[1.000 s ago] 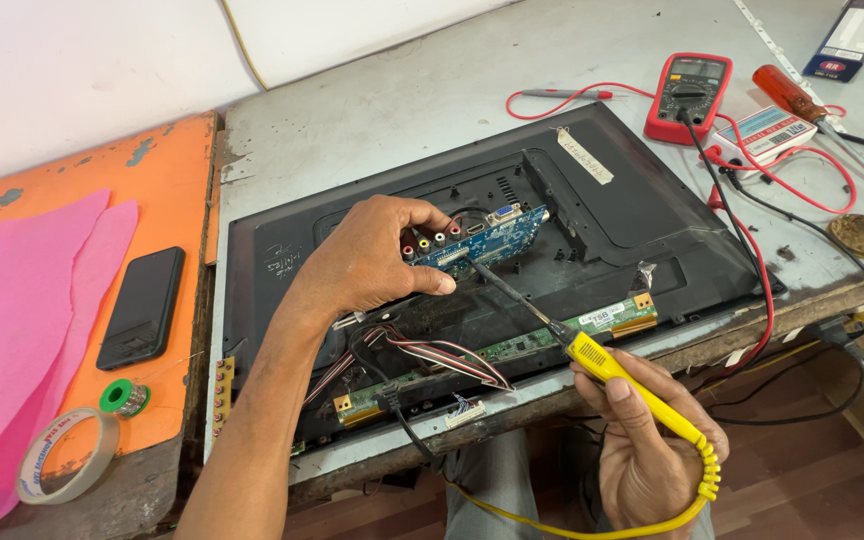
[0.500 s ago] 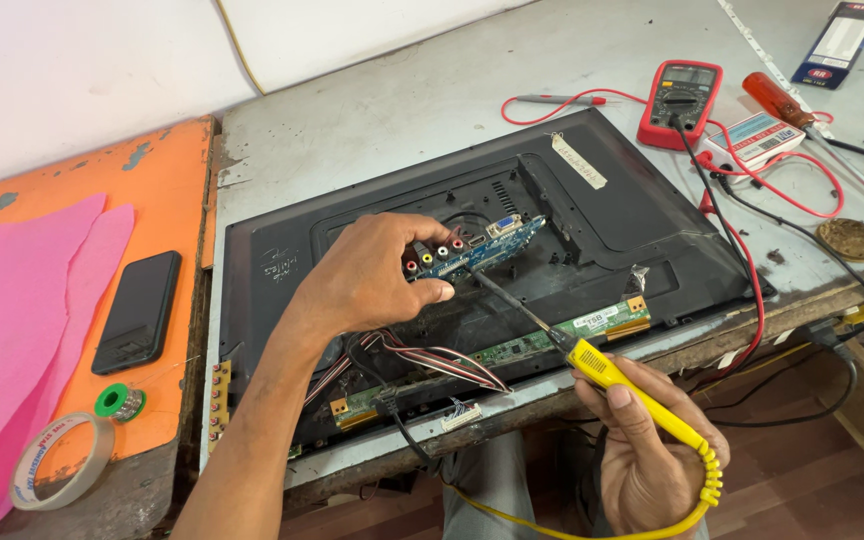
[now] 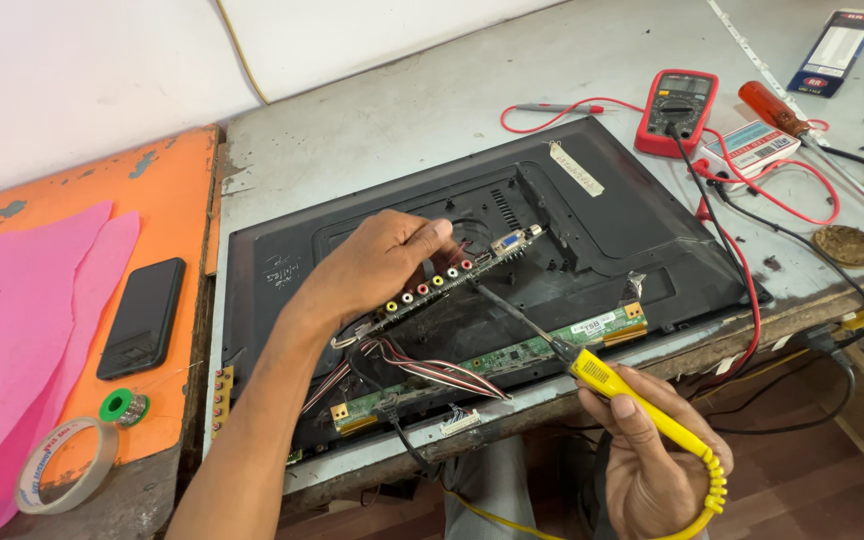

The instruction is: The person uses a yellow soldering iron to work on a blue circuit board inside a disassembled television chassis. They repeatedly heat components, adjust wires, and reposition the board on the workbench.

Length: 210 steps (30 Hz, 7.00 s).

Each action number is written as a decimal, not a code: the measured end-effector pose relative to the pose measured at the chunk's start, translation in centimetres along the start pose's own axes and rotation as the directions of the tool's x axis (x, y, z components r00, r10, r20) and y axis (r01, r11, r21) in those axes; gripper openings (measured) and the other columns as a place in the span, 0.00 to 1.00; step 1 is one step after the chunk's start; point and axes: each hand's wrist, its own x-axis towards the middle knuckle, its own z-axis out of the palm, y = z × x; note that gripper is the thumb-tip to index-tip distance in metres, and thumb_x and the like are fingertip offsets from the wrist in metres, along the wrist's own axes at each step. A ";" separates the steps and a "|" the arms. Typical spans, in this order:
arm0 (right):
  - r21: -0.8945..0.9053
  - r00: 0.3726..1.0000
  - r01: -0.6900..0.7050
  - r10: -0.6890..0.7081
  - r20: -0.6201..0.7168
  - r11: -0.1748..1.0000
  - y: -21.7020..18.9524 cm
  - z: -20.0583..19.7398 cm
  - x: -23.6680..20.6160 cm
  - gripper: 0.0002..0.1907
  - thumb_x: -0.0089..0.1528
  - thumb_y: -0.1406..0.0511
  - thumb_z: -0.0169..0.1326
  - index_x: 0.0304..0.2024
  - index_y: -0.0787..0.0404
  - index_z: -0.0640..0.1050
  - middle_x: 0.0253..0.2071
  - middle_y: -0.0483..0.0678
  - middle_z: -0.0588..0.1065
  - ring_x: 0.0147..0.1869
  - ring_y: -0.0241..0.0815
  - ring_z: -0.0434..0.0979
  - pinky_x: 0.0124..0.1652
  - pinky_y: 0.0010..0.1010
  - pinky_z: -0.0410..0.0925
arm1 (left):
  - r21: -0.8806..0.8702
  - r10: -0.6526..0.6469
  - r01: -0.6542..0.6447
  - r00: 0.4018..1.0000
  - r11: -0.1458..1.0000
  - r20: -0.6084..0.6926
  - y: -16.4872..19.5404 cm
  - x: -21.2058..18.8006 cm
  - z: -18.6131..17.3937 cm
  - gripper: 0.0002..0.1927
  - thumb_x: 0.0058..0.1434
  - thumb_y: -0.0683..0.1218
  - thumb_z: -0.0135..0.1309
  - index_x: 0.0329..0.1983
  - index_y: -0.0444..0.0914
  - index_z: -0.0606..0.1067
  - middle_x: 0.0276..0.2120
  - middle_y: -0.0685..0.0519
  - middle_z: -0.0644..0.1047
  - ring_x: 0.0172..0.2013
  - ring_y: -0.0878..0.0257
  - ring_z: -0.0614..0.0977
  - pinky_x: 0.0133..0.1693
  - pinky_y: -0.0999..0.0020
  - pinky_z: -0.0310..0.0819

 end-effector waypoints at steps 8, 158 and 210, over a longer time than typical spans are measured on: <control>-0.038 1.000 0.030 -0.030 0.005 0.999 -0.6 2.1 0.0 0.12 0.64 0.79 0.53 0.50 0.82 0.76 0.51 0.68 0.76 0.52 0.62 0.82 0.52 0.43 0.79 | -0.274 0.176 -0.130 0.972 0.953 0.153 -2.5 2.9 -0.8 0.14 0.59 0.36 0.58 0.49 0.36 0.83 0.37 0.53 0.86 0.33 0.73 0.81 0.38 0.76 0.77; -0.540 0.678 0.732 -0.370 0.635 0.415 0.1 4.5 7.5 0.25 0.60 0.69 0.71 0.53 0.62 0.70 0.52 0.55 0.77 0.54 0.47 0.84 0.52 0.32 0.77 | -0.036 0.568 -0.567 0.823 0.823 0.008 0.6 -0.9 2.6 0.05 0.53 0.39 0.67 0.33 0.35 0.84 0.33 0.53 0.83 0.30 0.66 0.84 0.34 0.71 0.78; -0.468 0.615 0.787 -0.445 0.651 0.401 1.4 4.4 7.2 0.25 0.67 0.68 0.71 0.54 0.67 0.68 0.49 0.57 0.77 0.58 0.48 0.82 0.57 0.32 0.79 | -0.056 0.550 -0.551 0.834 0.833 -0.040 -0.6 -1.0 3.4 0.07 0.51 0.38 0.67 0.34 0.39 0.84 0.32 0.57 0.82 0.31 0.66 0.84 0.31 0.69 0.75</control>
